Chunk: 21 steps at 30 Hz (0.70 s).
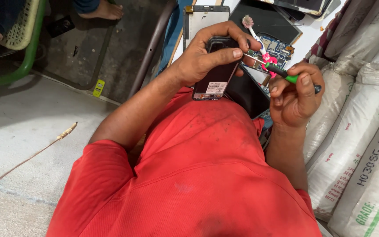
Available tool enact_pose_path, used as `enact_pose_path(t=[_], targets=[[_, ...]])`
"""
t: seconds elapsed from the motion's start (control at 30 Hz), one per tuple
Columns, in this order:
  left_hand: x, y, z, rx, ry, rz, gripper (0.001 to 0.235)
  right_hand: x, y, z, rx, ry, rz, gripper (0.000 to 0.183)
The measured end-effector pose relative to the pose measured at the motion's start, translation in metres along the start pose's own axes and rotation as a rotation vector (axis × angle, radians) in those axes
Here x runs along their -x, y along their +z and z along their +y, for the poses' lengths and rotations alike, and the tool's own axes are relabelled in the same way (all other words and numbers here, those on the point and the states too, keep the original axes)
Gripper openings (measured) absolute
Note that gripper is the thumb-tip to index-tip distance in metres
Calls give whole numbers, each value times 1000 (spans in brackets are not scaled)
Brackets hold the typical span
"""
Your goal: The person uses a screwdriver to remove screws from a disassembled smartphone and a toothbrush to clean the internal components. They handle the phone's motherboard and battery while working at a cluttered workbench.
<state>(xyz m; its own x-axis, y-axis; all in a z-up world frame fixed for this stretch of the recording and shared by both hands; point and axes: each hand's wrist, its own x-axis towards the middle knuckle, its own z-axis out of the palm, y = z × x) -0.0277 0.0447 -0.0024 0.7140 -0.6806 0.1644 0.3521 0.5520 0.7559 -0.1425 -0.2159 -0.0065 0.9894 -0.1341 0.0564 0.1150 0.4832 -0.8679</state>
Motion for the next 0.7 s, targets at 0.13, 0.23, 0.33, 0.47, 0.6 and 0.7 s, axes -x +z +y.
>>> enact_pose_path(t=[0.13, 0.23, 0.33, 0.47, 0.6, 0.7], targets=[[-2, -4, -4, -3, 3, 9, 15, -2, 5, -2, 15, 0, -9, 28], [-3, -7, -8, 62, -16, 45, 14, -3, 16, -4, 139, -58, -27, 29], [-7, -10, -13, 288, -64, 125, 13, -3, 31, -9, 470, -240, -35, 36], [-18, -12, -23, 598, -66, 149, 13, -11, 44, -23, 1048, -576, -63, 29], [-20, -5, -36, 624, -130, 191, 18, -25, 53, -22, 1024, -665, -120, 25], [-16, -1, -44, 651, -130, 207, 21, -24, 59, -15, 973, -679, -121, 24]])
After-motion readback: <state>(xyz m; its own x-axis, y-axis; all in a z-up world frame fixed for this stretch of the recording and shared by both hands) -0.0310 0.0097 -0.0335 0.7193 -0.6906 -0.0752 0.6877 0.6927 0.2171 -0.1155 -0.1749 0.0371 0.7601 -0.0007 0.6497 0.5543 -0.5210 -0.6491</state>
